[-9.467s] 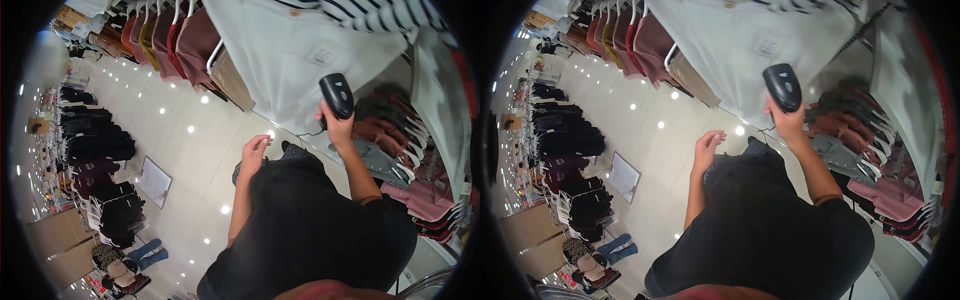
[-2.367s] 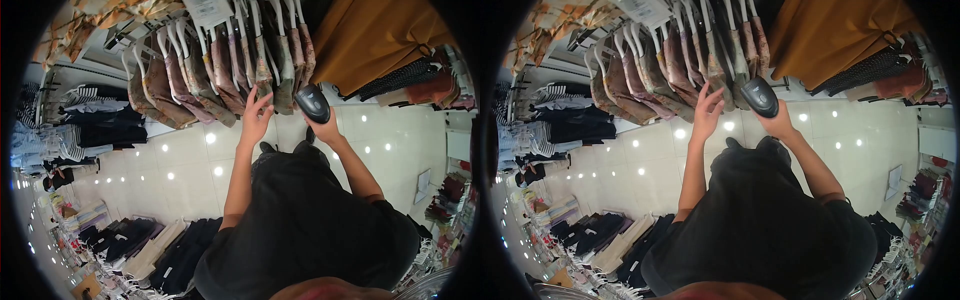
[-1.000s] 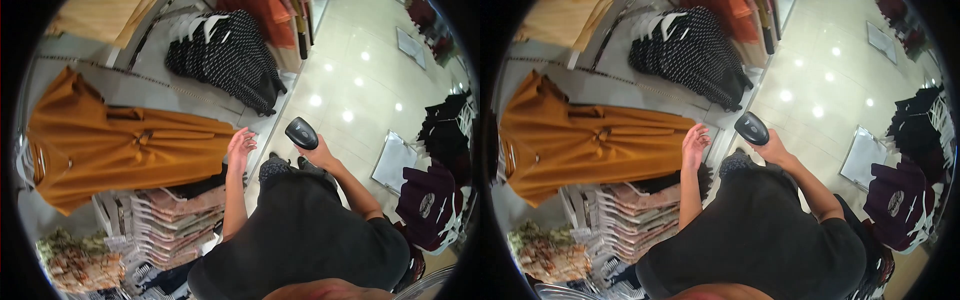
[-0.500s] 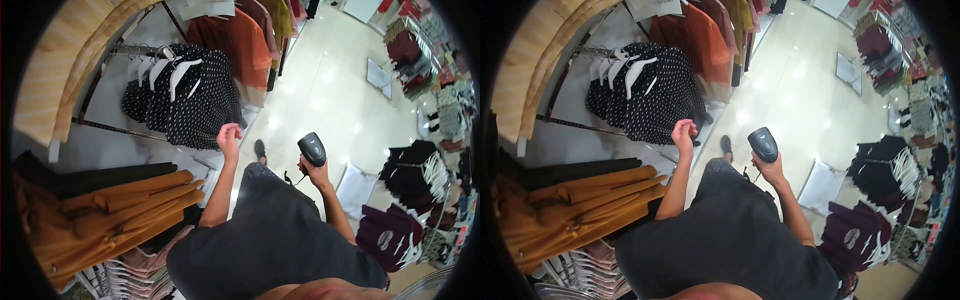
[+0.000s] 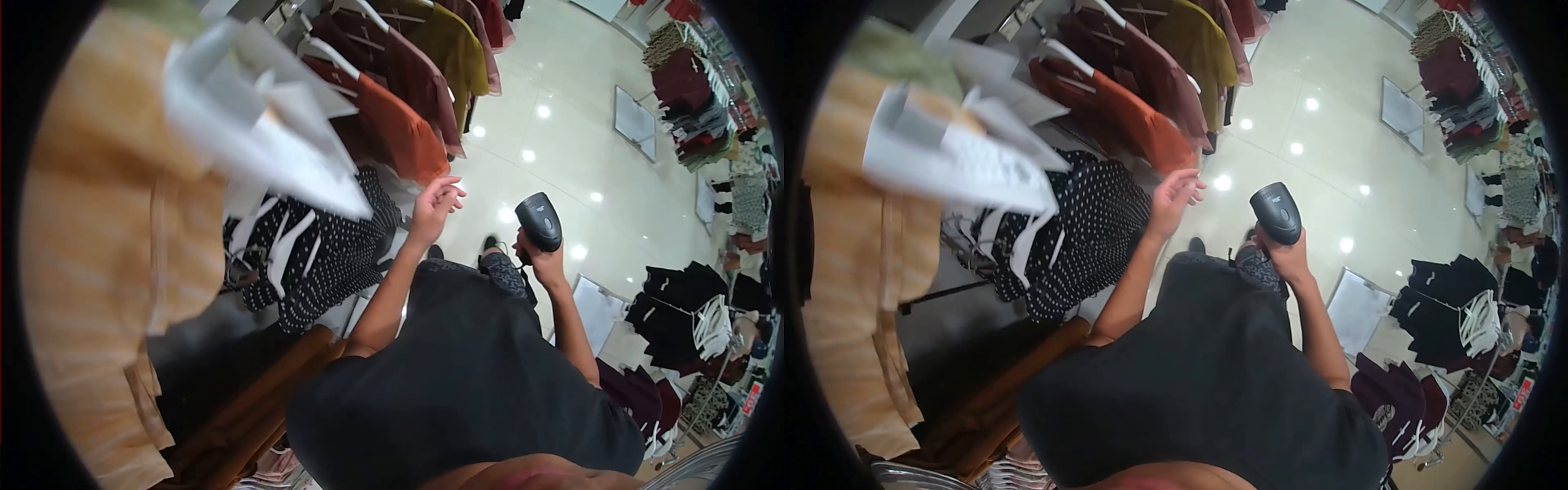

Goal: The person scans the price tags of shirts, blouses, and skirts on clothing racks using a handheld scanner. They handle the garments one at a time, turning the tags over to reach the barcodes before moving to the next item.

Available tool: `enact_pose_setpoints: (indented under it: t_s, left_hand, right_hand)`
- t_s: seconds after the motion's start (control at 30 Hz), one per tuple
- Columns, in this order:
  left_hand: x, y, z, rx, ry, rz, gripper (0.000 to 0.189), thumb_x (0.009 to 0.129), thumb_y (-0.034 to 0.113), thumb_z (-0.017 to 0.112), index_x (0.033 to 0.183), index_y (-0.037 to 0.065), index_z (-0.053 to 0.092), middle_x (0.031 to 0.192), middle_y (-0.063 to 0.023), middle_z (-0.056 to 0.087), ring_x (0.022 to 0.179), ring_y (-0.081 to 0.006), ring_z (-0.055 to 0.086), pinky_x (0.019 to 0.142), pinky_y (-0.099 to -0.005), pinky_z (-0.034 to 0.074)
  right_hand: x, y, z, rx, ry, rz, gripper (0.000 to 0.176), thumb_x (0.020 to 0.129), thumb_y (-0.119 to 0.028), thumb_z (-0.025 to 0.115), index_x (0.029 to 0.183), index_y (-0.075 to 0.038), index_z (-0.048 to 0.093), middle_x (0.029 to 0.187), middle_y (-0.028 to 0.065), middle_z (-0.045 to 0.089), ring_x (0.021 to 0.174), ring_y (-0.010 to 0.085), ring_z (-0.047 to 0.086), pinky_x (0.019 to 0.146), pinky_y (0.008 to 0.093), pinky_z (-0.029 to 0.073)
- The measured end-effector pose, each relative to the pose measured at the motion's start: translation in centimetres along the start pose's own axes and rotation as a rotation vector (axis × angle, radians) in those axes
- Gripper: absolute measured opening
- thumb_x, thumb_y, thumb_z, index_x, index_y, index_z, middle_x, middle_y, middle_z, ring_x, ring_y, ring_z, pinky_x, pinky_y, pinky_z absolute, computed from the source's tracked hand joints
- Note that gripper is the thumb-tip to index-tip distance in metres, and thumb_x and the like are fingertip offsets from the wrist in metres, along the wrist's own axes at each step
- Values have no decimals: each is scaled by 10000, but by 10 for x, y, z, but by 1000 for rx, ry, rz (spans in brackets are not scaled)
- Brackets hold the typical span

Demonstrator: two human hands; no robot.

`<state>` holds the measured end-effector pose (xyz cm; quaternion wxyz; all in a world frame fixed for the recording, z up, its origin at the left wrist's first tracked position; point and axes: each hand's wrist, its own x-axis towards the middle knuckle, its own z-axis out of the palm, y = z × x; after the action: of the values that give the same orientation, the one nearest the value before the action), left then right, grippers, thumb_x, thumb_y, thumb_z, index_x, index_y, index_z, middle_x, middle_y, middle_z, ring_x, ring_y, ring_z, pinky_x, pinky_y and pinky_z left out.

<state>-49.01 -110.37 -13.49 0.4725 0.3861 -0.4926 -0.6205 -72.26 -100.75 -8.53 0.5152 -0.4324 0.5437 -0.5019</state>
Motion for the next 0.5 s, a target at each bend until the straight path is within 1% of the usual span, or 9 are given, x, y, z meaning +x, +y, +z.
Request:
enact_pose_setpoints:
  t_s: [0.1,0.2,0.27,0.33,0.37,0.4,0.47,0.5]
  left_hand:
    - [28,2,8,70,19,25,327,961,147,556,1262,21,529,1009,-59,662,801,-92,612,711,-221,464]
    - [57,-2,12,42,102,60,318,962,131,552,1260,22,532,998,-52,658,806,-88,609,713,-214,460]
    - [77,-6,17,84,146,93,315,961,113,548,1262,22,531,992,-47,652,809,-83,605,706,-203,453]
    - [97,-9,25,64,251,40,301,962,100,540,1252,19,543,977,-54,654,793,-77,606,676,-197,448]
    - [107,-13,29,66,374,75,217,961,84,535,1154,2,589,914,-50,648,722,-69,594,618,-195,439]
    - [118,-20,29,90,418,76,217,961,84,535,1154,2,589,914,-50,648,722,-69,594,618,-195,439]
    - [127,-35,31,107,777,339,118,948,58,531,1006,-4,613,820,-43,626,655,-64,574,569,-188,425]
    - [140,-14,45,56,959,425,90,928,3,506,901,4,592,735,-23,572,605,-65,532,540,-187,404]
  right_hand:
    - [43,9,-13,-4,-24,-7,170,878,-162,678,878,2,632,687,33,616,599,116,578,568,270,459]
    - [89,11,-26,19,-58,23,167,876,-159,680,876,0,631,690,33,614,600,112,573,565,265,451]
    - [119,13,-42,22,-106,57,156,880,-145,679,894,3,632,707,34,616,619,115,582,574,270,458]
    - [152,25,-61,13,-165,25,148,877,-131,688,904,4,634,716,34,621,627,117,586,580,268,458]
    - [166,26,-67,40,-167,64,132,874,-118,690,898,2,638,718,34,623,629,118,584,583,266,454]
    - [182,25,-72,51,-180,85,125,875,-114,687,898,0,641,719,32,626,627,118,583,583,266,452]
    - [211,27,-94,43,-246,112,121,872,-108,689,901,0,642,722,32,629,626,120,584,588,267,457]
    - [228,31,-104,6,-297,193,115,869,-99,689,901,-1,638,726,35,633,627,120,587,594,268,462]
